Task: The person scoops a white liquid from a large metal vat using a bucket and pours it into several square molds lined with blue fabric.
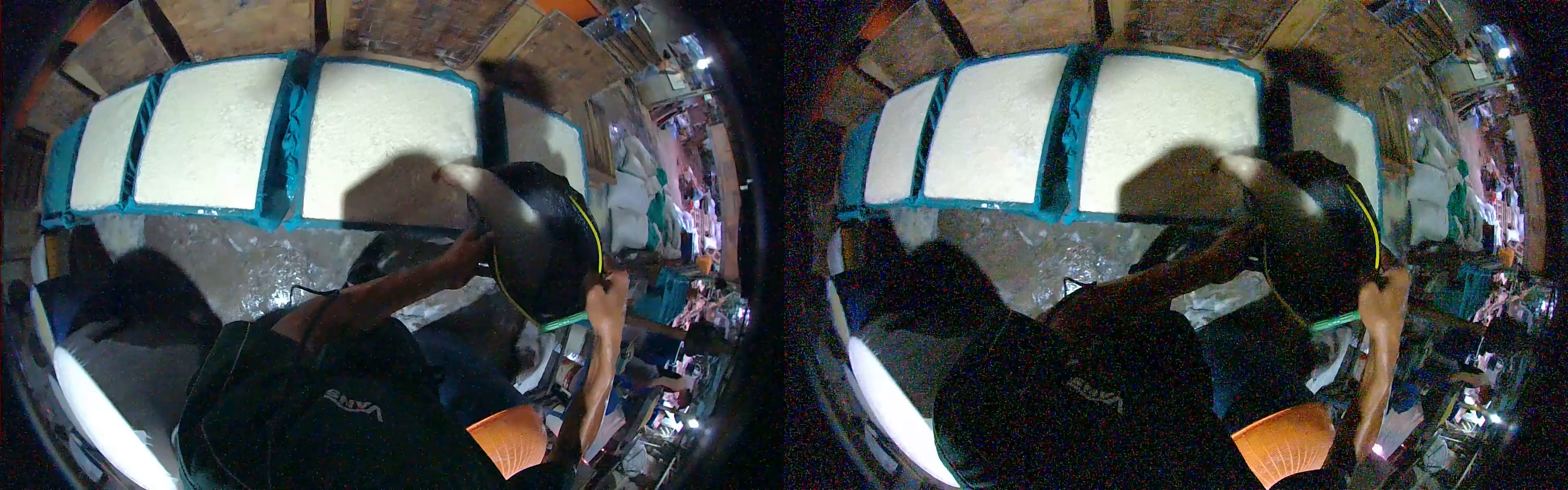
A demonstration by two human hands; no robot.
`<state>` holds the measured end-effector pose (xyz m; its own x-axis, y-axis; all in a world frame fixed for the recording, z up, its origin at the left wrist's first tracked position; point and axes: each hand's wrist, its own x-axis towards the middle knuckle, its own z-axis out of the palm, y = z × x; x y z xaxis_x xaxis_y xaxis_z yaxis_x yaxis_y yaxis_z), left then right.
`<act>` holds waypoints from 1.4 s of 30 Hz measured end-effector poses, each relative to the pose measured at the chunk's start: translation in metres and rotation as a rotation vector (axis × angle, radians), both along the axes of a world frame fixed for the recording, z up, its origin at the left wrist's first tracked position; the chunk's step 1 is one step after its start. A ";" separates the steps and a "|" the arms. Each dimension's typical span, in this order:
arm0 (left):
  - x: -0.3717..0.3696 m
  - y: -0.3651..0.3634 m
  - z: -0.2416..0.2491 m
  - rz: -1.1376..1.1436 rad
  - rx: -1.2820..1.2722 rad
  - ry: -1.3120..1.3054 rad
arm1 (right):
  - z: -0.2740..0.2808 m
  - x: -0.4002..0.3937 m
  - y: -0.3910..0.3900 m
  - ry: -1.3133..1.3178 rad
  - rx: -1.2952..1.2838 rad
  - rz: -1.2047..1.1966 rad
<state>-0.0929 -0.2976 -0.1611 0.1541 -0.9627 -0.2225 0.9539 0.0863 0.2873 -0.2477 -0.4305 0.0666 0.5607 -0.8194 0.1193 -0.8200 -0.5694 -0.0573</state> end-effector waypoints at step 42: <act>-0.051 -0.115 0.019 0.368 0.150 -0.314 | 0.022 -0.041 -0.171 -0.368 0.399 -0.110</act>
